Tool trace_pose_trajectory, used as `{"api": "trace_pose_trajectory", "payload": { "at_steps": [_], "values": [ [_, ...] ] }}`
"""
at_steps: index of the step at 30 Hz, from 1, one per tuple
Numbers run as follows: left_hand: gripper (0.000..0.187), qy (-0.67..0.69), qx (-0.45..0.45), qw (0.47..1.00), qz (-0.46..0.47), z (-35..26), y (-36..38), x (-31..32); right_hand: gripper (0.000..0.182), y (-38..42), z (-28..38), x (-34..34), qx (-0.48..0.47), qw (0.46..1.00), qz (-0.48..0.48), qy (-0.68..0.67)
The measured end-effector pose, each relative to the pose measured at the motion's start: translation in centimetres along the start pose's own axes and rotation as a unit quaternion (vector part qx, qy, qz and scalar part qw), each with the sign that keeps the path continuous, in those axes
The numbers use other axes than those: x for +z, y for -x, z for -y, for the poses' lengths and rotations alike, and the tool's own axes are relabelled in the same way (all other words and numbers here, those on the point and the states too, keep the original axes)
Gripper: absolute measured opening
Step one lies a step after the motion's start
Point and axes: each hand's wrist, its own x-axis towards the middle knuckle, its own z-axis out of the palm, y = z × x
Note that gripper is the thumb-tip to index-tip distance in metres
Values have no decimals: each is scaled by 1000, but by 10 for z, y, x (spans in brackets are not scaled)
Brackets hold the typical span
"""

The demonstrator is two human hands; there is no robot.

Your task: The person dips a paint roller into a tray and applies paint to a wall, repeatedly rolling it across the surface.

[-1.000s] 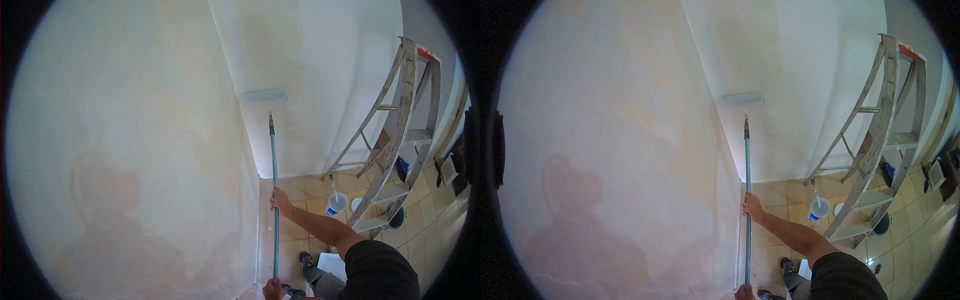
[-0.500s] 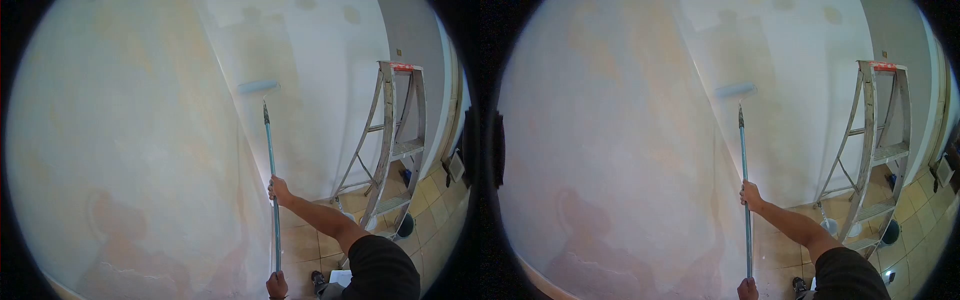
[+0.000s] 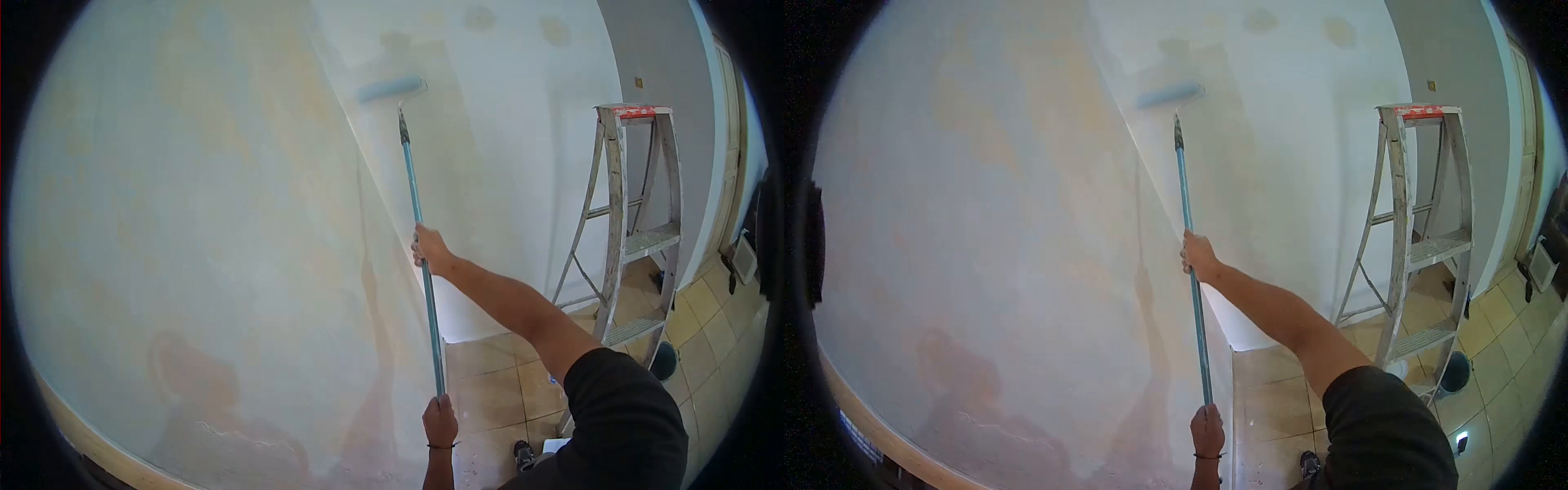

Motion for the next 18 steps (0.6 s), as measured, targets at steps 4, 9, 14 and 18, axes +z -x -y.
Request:
{"api": "trace_pose_trajectory", "payload": {
  "at_steps": [4, 9, 14, 18],
  "values": [
    [36, 81, -27, 996, 31, 1, -20, 17, 35, -13, 28, 5, -29, 998, -24, 51],
    [31, 307, -138, 936, 99, 16, 1, 30, 34, -7, 25, -10, -46, 994, -48, 91],
    [31, 186, -173, 957, 142, 112, 89, 37, 35, 7, -27, -48, -31, 988, -72, 131],
    [31, 191, -260, 937, 133, 156, 155, 40, 36, 26, -77, -84, -2, 987, -92, 131]
  ]
}}
